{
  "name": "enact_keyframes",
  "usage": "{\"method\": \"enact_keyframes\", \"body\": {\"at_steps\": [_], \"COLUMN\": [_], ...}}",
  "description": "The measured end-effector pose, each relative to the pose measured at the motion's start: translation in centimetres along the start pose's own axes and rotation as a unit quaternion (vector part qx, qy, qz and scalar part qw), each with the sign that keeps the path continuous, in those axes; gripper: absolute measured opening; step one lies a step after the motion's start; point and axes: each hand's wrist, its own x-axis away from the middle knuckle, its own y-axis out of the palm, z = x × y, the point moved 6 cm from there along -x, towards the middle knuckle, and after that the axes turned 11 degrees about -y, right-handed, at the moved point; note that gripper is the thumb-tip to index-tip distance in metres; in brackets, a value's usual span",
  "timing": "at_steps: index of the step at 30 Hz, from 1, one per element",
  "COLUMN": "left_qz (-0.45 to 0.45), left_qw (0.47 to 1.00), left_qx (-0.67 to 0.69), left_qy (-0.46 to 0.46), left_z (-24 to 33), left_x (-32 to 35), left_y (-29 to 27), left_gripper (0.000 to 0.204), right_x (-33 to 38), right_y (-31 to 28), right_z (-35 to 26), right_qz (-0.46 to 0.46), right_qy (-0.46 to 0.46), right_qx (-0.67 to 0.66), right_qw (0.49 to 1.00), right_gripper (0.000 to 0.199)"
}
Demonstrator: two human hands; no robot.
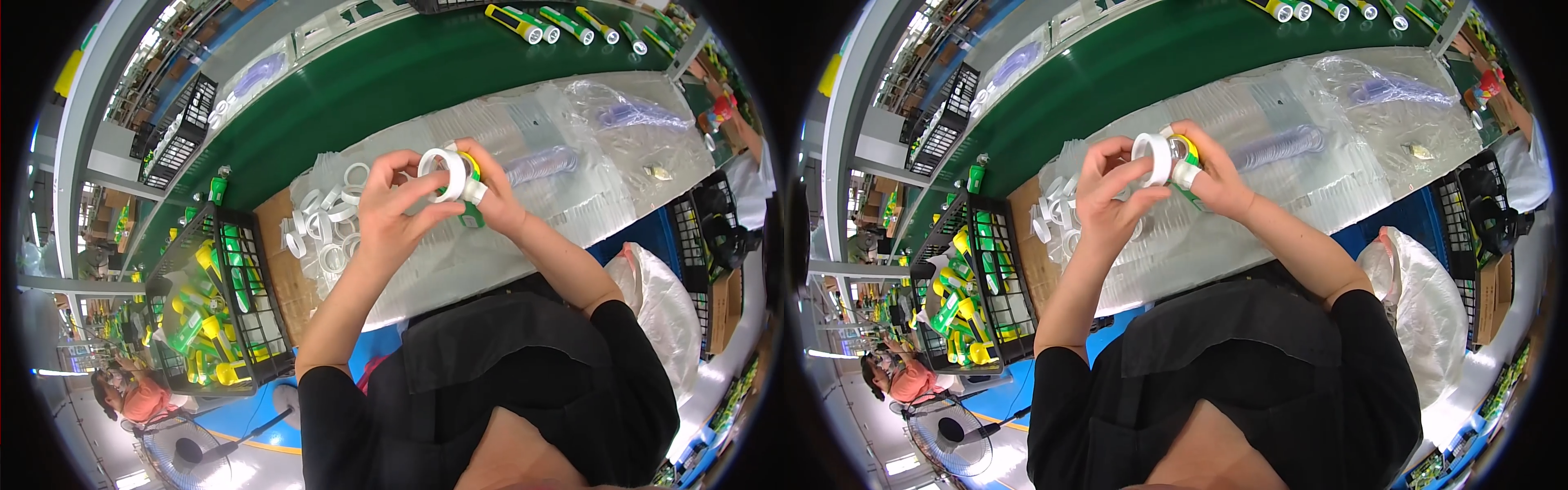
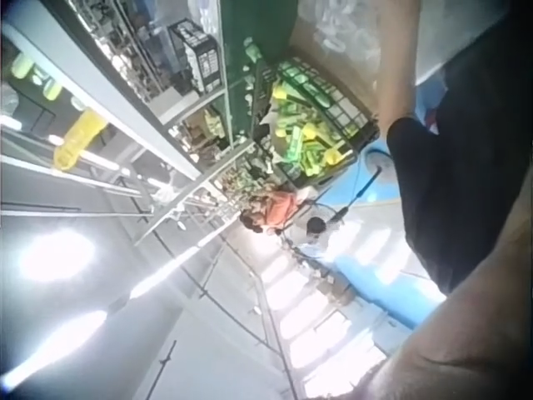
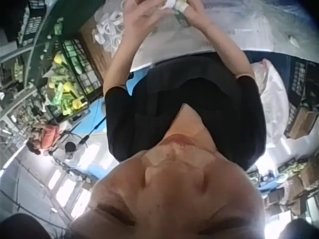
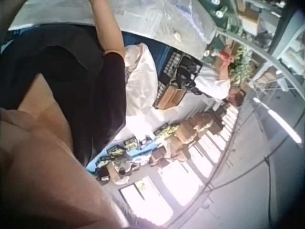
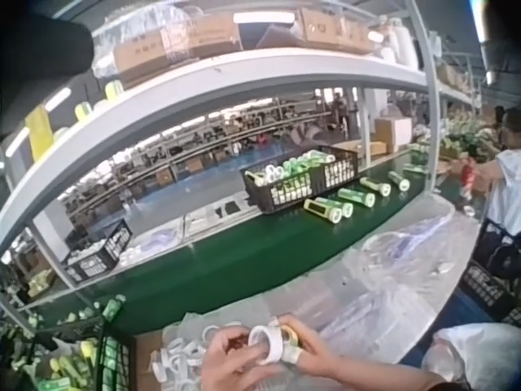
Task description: Assemble portable flashlights by attaching lens caps and reflectors to the flashlight bodies.
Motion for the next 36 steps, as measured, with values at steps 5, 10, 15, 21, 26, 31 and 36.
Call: {"method": "enact_keyframes", "body": {"at_steps": [5, 10, 15, 21, 26, 31, 36], "left_qz": [-0.007, 0.061, 0.066, -0.023, 0.028, -0.084, -0.01], "left_qw": [0.999, 0.996, 0.994, 0.994, 0.994, 0.994, 0.988], "left_qx": [-0.034, -0.01, 0.004, -0.093, 0.052, -0.075, -0.134], "left_qy": [-0.004, -0.062, -0.092, 0.049, -0.091, 0.006, 0.082], "left_z": [0.2, -0.6, -0.8, 0.5, -1.0, 0.1, 1.3], "left_x": [-0.6, -2.0, -4.2, -5.2, -6.1, -5.4, -6.0], "left_y": [0.2, -0.3, 1.2, 3.9, 1.9, 4.5, 4.0], "left_gripper": [0.039, 0.027, 0.025, 0.02, 0.013, 0.02, 0.025], "right_x": [0.0, 0.4, 0.1, 0.6, 1.1, 0.8, 1.0], "right_y": [-0.1, 0.2, 0.9, 0.1, -0.2, 0.8, 0.3], "right_z": [-0.2, 0.5, 0.1, 0.5, 1.1, 0.1, 1.2], "right_qz": [-0.017, -0.039, -0.055, -0.074, -0.038, -0.111, -0.108], "right_qy": [0.011, 0.089, 0.04, -0.004, 0.044, -0.099, 0.013], "right_qx": [-0.001, -0.105, -0.042, -0.008, -0.043, 0.119, 0.043], "right_qw": [1.0, 0.99, 0.997, 0.997, 0.997, 0.982, 0.993], "right_gripper": [0.039, 0.044, 0.042, 0.038, 0.041, 0.06, 0.064]}}
